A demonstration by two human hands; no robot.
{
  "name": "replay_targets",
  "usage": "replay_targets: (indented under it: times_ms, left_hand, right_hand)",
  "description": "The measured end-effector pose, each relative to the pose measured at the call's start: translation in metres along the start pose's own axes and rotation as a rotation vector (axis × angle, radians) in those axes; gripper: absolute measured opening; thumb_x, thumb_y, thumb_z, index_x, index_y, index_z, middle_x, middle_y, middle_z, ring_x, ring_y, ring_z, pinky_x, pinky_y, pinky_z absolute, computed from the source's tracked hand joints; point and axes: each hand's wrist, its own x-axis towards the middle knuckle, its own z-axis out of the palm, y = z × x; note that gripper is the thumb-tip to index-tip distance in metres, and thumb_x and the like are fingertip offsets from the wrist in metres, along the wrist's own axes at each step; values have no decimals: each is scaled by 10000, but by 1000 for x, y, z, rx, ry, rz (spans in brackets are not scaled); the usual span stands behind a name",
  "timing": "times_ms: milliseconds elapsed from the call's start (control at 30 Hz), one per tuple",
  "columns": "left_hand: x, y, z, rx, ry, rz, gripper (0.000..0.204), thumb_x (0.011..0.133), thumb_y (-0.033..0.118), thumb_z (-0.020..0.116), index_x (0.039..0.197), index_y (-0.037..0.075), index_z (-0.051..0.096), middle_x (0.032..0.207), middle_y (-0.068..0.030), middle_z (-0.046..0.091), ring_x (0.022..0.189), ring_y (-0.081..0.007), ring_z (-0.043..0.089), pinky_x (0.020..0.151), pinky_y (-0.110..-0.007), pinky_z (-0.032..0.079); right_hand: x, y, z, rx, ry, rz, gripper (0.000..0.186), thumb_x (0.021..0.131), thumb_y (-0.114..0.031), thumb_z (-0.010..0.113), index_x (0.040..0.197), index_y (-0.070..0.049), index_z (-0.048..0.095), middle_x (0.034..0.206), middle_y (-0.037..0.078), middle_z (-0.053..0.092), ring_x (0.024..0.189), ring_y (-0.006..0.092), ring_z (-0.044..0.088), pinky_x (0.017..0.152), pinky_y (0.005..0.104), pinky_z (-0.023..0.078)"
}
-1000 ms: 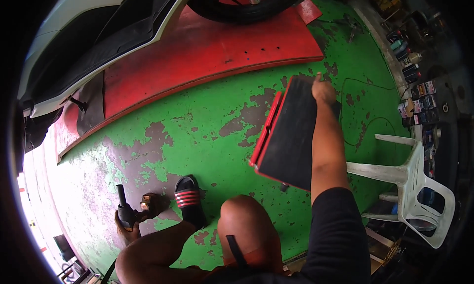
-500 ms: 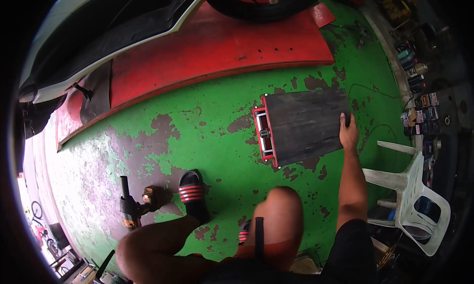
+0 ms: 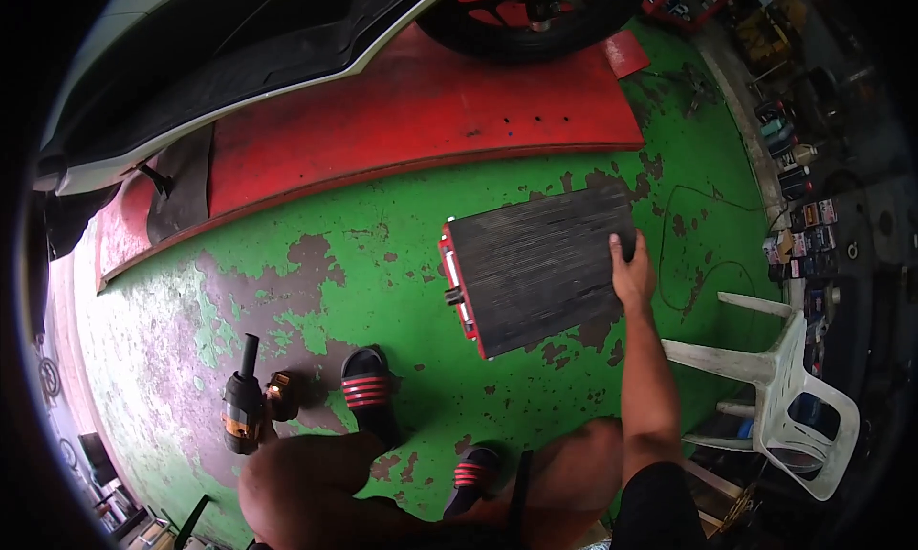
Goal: Repairing and maintaining the front fork and wheel assembly of a motorcycle in a service bay.
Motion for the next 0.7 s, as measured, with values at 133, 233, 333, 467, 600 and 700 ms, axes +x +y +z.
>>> replay_targets:
  times_ms: [133, 233, 333, 467, 600, 700]
  left_hand:
    - [18, -11, 12, 115, -65, 100, 527, 889, 104, 690, 1361, 46, 462, 1235, -121, 580, 1072, -235, 609, 910, -349, 501]
    - [50, -23, 21, 109, -244, -58, 340, 845, 59, 701, 1159, 13, 579, 1081, -100, 653, 982, -207, 646, 862, -347, 519]
    - [79, -9, 39, 192, -364, 72, 240, 883, 106, 672, 1097, 8, 626, 1000, -86, 681, 931, -199, 660, 810, -339, 529]
    - [72, 13, 33, 17, -730, -241, 186, 935, 182, 635, 1011, 12, 646, 907, -86, 698, 824, -174, 672, 708, -325, 540]
    - [46, 69, 75, -270, -702, -514, 240, 906, 147, 695, 1086, 13, 609, 807, -54, 673, 685, -141, 640, 606, -290, 528]
    - [46, 75, 87, -372, -715, -463, 233, 921, 164, 697, 1089, 26, 614, 838, -34, 666, 679, -116, 618, 582, -267, 505]
  right_hand:
    - [-23, -41, 21, -91, -22, -44, 763, 920, -654, 509, 1453, -114, 430, 1364, 199, 546, 1210, 395, 558, 992, 473, 455]
    - [-37, -54, 26, -61, -17, -142, 748, 942, -629, 491, 1446, -82, 412, 1373, 198, 504, 1232, 408, 526, 986, 488, 456]
    - [-36, -52, 32, -115, 11, -172, 741, 945, -623, 488, 1446, -84, 401, 1371, 199, 490, 1225, 409, 525, 976, 493, 457]
    - [-38, -51, 34, -144, 10, -158, 712, 963, -610, 466, 1449, -95, 389, 1383, 193, 472, 1214, 408, 530, 964, 502, 461]
    - [-41, -48, 36, -203, 55, -162, 712, 962, -624, 450, 1438, -96, 408, 1360, 168, 505, 1191, 386, 550, 950, 481, 469]
    - [-43, -60, 31, -178, 19, -134, 722, 960, -636, 440, 1439, -96, 409, 1342, 166, 522, 1171, 382, 566, 944, 473, 474]
